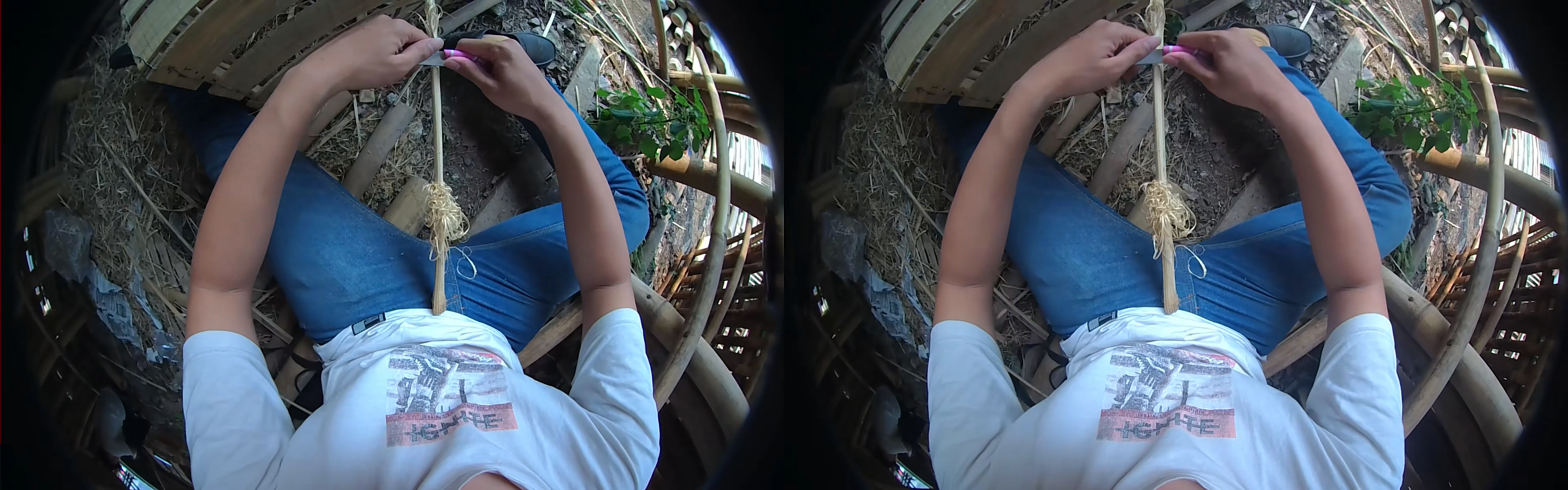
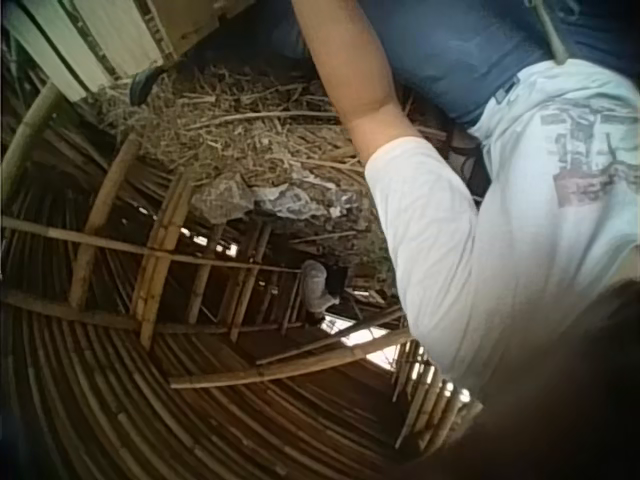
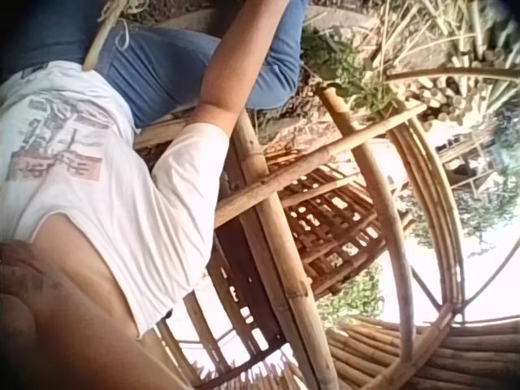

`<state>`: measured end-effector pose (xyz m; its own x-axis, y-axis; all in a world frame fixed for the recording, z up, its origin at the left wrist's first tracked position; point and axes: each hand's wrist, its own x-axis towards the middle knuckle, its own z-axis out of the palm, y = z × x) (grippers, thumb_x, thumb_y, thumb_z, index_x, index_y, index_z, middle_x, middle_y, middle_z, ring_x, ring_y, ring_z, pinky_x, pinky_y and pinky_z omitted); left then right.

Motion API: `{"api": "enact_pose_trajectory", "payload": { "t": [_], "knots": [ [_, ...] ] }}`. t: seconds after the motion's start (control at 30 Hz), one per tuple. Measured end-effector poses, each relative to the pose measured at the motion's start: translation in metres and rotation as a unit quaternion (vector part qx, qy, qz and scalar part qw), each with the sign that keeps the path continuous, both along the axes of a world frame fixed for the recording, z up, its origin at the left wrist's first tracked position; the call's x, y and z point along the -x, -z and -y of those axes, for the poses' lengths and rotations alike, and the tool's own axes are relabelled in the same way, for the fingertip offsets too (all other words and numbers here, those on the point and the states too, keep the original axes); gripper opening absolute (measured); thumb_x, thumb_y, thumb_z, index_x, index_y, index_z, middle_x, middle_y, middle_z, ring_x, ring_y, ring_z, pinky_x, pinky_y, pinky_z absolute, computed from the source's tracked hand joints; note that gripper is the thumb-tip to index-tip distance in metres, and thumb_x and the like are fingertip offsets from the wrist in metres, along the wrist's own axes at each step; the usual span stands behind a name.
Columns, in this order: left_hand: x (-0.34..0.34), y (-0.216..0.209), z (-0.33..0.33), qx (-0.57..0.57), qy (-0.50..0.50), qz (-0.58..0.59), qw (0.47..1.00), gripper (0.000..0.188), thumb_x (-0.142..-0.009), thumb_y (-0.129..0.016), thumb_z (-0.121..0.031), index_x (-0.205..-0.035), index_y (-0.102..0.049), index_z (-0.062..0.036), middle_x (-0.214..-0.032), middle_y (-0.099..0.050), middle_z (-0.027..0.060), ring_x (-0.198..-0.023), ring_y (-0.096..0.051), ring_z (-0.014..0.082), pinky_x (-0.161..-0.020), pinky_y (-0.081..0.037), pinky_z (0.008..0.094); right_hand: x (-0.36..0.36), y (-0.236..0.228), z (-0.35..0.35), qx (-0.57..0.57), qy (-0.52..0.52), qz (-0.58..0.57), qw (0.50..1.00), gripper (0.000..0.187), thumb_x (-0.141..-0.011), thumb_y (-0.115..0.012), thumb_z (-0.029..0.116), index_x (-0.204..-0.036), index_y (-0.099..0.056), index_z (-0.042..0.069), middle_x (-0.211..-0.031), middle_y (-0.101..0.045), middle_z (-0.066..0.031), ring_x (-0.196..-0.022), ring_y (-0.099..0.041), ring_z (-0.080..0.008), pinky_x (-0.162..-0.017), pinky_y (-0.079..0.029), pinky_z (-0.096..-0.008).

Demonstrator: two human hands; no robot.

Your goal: The person uses a small knife to shave and strip thin outer layers from a bamboo stalk while holding it upright between their legs.

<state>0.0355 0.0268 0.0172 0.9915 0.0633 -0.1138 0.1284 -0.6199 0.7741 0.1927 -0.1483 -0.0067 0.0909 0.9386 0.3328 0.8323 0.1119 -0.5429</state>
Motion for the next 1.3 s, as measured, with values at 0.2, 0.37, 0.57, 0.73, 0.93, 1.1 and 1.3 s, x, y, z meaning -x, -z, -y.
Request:
{"api": "enact_pose_trajectory", "payload": {
  "t": [0.2, 0.37, 0.57, 0.73, 0.93, 1.1, 1.3],
  "knots": [
    [0.0, 0.013, -0.008, 0.055, 0.04, 0.037, 0.997, 0.042, -0.105, -0.047, -0.034, -0.091, -0.066, 0.0002, -0.065, -0.056, 0.0015, -0.058, -0.051, 0.0083, -0.053, -0.042, 0.0277, 0.003, -0.008, -0.001, 0.062, 0.048, -0.01, 0.997, 0.031, -0.096, -0.06, 0.035, -0.101, -0.07, 0.006, -0.064, -0.058, -0.0135, -0.055, -0.053, -0.0278, -0.055, -0.042, -0.0373],
    [-0.002, -0.019, 0.004, 0.045, 0.043, -0.008, 0.998, 0.032, -0.102, -0.049, -0.024, -0.089, -0.063, 0.002, -0.066, -0.062, 0.0093, -0.06, -0.057, 0.0163, -0.057, -0.046, 0.0342, -0.002, -0.016, -0.004, 0.105, 0.03, -0.047, 0.993, 0.03, -0.101, -0.056, 0.028, -0.102, -0.066, -0.001, -0.063, -0.052, -0.0099, -0.056, -0.043, -0.0125, -0.053, -0.039, -0.0313],
    [-0.002, -0.018, 0.004, 0.03, 0.036, 0.008, 0.999, 0.03, -0.101, -0.049, -0.022, -0.091, -0.064, 0.0023, -0.067, -0.062, 0.011, -0.06, -0.057, 0.0187, -0.058, -0.046, 0.0347, -0.004, -0.013, -0.006, 0.08, 0.02, -0.051, 0.995, 0.03, -0.101, -0.055, 0.027, -0.107, -0.067, 0.0, -0.07, -0.059, -0.0111, -0.059, -0.046, -0.0129, -0.056, -0.041, -0.0299],
    [0.0, -0.014, 0.004, 0.009, 0.045, 0.078, 0.996, 0.029, -0.1, -0.051, -0.022, -0.093, -0.064, 0.0027, -0.067, -0.062, 0.0121, -0.06, -0.057, 0.0201, -0.059, -0.046, 0.0353, -0.007, -0.012, -0.005, 0.096, 0.006, -0.048, 0.994, 0.031, -0.102, -0.054, 0.027, -0.103, -0.067, -0.001, -0.068, -0.057, -0.0105, -0.059, -0.045, -0.0136, -0.055, -0.039, -0.0309],
    [0.005, -0.02, 0.002, 0.016, -0.072, 0.076, 0.994, 0.027, -0.098, -0.056, -0.022, -0.091, -0.065, 0.0024, -0.064, -0.059, 0.0097, -0.057, -0.053, 0.0146, -0.054, -0.043, 0.0322, -0.005, -0.011, 0.001, 0.105, 0.028, -0.054, 0.993, 0.031, -0.103, -0.053, 0.027, -0.1, -0.067, -0.001, -0.067, -0.054, -0.0083, -0.059, -0.043, -0.0133, -0.055, -0.037, -0.0306],
    [0.013, -0.016, 0.0, 0.032, -0.088, 0.117, 0.989, 0.026, -0.097, -0.059, -0.021, -0.087, -0.065, 0.0026, -0.064, -0.059, 0.0095, -0.056, -0.053, 0.0117, -0.052, -0.042, 0.0301, -0.003, -0.01, 0.002, 0.094, 0.027, -0.043, 0.994, 0.03, -0.102, -0.054, 0.027, -0.1, -0.067, 0.0, -0.07, -0.054, -0.0075, -0.061, -0.044, -0.0124, -0.056, -0.037, -0.0301],
    [0.011, -0.011, 0.0, -0.015, -0.129, 0.195, 0.972, 0.035, -0.1, -0.054, -0.023, -0.08, -0.064, 0.0025, -0.064, -0.06, 0.0086, -0.056, -0.054, 0.0135, -0.054, -0.043, 0.0305, -0.004, -0.009, 0.002, 0.097, 0.047, -0.037, 0.993, 0.032, -0.1, -0.056, 0.033, -0.1, -0.068, 0.003, -0.065, -0.053, -0.0091, -0.057, -0.047, -0.0164, -0.055, -0.038, -0.0323]
  ]
}}
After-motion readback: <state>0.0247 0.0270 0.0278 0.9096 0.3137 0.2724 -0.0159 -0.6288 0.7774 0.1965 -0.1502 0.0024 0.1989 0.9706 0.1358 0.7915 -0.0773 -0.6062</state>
